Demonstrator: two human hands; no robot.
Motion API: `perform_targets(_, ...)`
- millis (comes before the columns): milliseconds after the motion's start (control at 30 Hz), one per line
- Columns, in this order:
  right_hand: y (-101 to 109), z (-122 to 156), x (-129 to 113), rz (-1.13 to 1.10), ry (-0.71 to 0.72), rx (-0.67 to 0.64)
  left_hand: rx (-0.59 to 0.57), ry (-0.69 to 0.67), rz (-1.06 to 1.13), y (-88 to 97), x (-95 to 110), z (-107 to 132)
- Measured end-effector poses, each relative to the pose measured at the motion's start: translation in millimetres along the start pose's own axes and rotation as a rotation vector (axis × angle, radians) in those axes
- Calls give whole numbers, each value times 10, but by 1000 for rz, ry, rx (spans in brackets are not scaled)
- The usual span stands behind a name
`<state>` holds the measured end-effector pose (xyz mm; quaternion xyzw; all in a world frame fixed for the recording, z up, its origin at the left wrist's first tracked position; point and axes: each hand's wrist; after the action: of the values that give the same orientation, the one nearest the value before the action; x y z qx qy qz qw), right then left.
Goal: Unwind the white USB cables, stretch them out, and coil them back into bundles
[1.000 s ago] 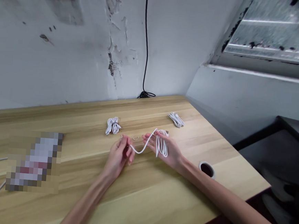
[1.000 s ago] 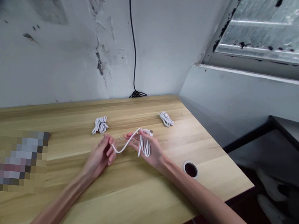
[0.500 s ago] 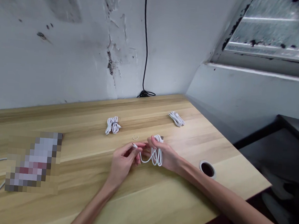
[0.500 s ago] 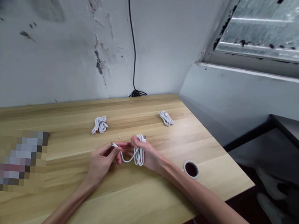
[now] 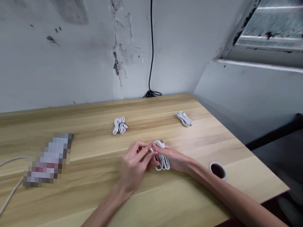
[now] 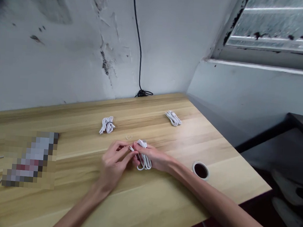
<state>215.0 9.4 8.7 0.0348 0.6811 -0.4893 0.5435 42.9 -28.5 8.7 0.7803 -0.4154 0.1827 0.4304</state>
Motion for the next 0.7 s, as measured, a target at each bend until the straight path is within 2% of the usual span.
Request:
perform_targets(100,6,-10,0,-155,-98,-15,-22,-66,-124,-25,11,39)
perform_targets(200,34,-15,-13,-180,-103,-92,-31,-53,-168,-29,26,57)
perform_targets(333,64,15,-71,-94,-85,-198,-134,71,-7,3,58,10)
perform_targets(467,66,63,-108,-53,-144,-227,-243,230,180,46,95,-79)
perform_targets(567,32,85,-88,35,-213,-326,-313,334,303,58,118,-98)
perform_targets(633,-14,100,-66,99,-299,-419,-391,343,343,60,132,-75)
perform_targets(700,-76,121,-49,163,-399,-477,-450,289,334,64,143,-35)
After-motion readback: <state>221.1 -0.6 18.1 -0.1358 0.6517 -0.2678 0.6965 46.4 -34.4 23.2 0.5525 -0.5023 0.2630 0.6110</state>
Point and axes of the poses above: each hand's wrist, its own z-axis away from the middle knuckle, its own y-axis out of the back of the hand, x = y × z, and after that the axes turned 8 degrees about y, right-handed
